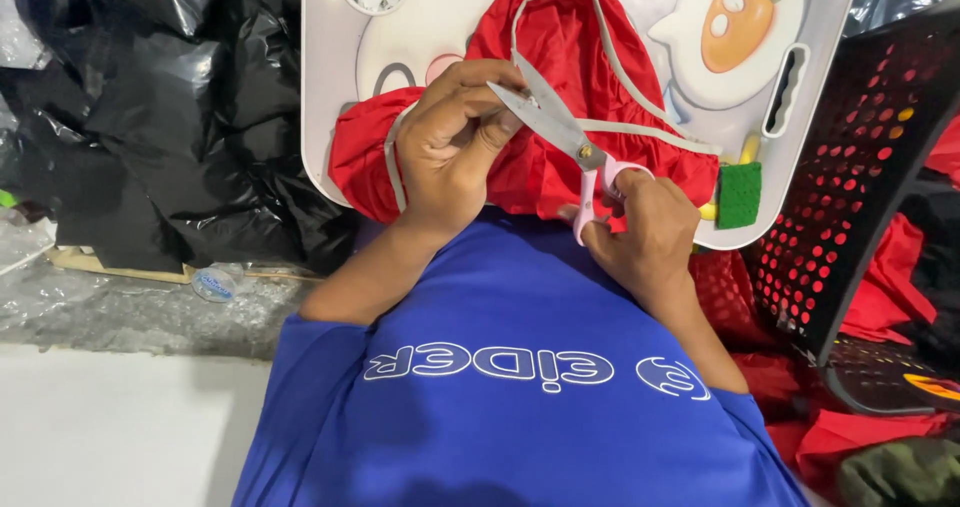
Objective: Trimming excess white elastic from a red garment using a pair of scissors on a work tray.
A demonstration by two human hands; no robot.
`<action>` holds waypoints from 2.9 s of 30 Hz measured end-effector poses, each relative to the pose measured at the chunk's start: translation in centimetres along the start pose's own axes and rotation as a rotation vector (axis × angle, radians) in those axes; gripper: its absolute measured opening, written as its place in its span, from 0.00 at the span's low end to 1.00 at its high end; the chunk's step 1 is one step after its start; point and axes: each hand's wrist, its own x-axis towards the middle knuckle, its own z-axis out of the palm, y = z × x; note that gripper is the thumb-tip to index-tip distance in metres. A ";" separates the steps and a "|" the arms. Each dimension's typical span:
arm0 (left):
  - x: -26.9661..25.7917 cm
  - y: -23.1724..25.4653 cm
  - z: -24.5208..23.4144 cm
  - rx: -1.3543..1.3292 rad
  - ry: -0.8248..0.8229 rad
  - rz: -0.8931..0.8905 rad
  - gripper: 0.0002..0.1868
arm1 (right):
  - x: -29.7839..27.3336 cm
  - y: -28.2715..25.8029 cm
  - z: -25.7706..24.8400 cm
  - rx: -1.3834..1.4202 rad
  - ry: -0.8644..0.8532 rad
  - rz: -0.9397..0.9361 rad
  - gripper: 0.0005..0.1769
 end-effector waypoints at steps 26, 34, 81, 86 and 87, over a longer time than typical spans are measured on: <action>-1.2 1.2 2.2 0.155 -0.066 0.220 0.04 | -1.7 -0.6 -1.8 0.023 0.005 0.027 0.33; -1.7 0.7 2.1 0.211 -0.057 0.213 0.06 | -2.0 -0.3 -1.3 0.011 0.037 -0.001 0.31; -0.1 2.0 0.6 0.614 -0.314 0.200 0.07 | 7.3 -2.2 -2.3 0.901 0.007 0.403 0.18; 0.3 2.0 0.1 0.426 -0.427 0.050 0.07 | 7.7 -0.1 -2.2 1.134 -0.126 0.452 0.16; 0.3 1.8 0.0 0.286 -0.476 -0.017 0.08 | 7.9 0.2 -2.1 1.173 -0.117 0.426 0.16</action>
